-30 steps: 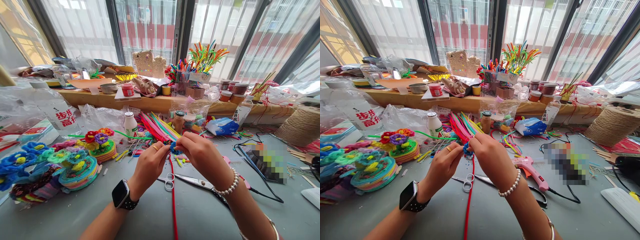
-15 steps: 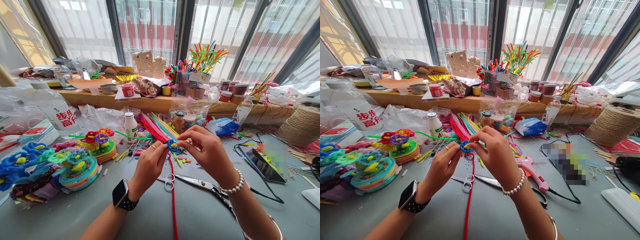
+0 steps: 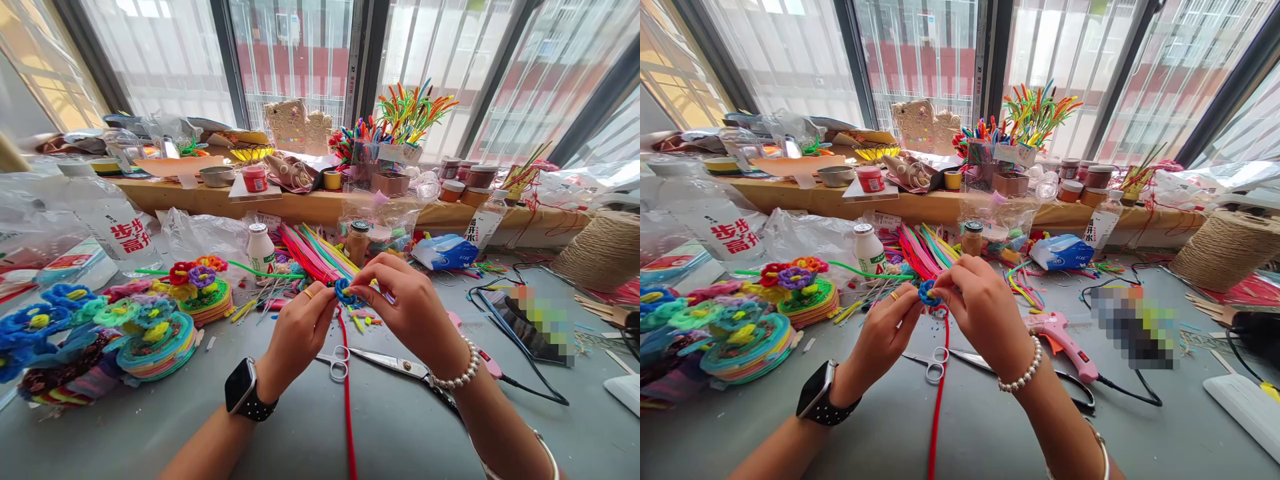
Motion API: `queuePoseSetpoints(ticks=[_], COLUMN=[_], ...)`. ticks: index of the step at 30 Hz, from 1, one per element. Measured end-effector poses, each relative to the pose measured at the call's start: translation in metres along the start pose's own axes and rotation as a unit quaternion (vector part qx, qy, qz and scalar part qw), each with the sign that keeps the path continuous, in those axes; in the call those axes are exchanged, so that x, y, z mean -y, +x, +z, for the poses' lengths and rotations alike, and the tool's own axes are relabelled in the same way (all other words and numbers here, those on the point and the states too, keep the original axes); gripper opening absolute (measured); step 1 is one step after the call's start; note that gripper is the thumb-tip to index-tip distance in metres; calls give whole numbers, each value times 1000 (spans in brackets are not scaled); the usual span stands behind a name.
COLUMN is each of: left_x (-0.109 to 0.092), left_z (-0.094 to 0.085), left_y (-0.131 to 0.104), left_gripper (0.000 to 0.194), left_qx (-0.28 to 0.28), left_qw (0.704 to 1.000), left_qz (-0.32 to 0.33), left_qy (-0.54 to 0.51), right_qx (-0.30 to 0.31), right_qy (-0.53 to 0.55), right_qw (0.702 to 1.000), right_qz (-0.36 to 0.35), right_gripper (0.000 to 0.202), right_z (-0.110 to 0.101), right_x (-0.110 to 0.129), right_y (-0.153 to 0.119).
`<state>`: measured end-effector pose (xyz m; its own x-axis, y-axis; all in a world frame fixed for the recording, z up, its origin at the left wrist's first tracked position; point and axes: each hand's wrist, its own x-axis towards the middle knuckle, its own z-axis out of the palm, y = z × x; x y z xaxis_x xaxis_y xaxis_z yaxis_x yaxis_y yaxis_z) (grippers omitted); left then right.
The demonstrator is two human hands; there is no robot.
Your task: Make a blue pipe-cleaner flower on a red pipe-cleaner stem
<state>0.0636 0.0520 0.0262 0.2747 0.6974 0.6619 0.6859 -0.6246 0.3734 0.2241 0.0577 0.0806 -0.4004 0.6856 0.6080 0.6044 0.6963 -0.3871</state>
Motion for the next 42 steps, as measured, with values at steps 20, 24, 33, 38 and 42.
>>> queuePoseSetpoints(ticks=[20, 24, 33, 38, 42], left_x=[0, 1, -4, -4, -5], left_z=[0, 1, 0, 0, 0], left_y=[-1, -2, -2, -1, 0], left_gripper=[15, 15, 18, 16, 17], left_qx=[-5, 0, -15, -17, -14], left_qw=[1000, 1000, 997, 995, 993], left_qz=[5, 2, -26, -41, -50], left_qy=[-2, -8, -64, -88, -110], right_qx=[2, 7, 8, 10, 4], right_qy=[-48, -80, -84, -80, -74], right_qw=[998, 996, 996, 996, 997], right_qz=[-26, -32, -30, -28, -29], right_gripper=[7, 8, 8, 9, 9], right_z=[2, 1, 2, 2, 2], right_x=[5, 8, 9, 9, 10], right_y=[0, 0, 0, 0, 0])
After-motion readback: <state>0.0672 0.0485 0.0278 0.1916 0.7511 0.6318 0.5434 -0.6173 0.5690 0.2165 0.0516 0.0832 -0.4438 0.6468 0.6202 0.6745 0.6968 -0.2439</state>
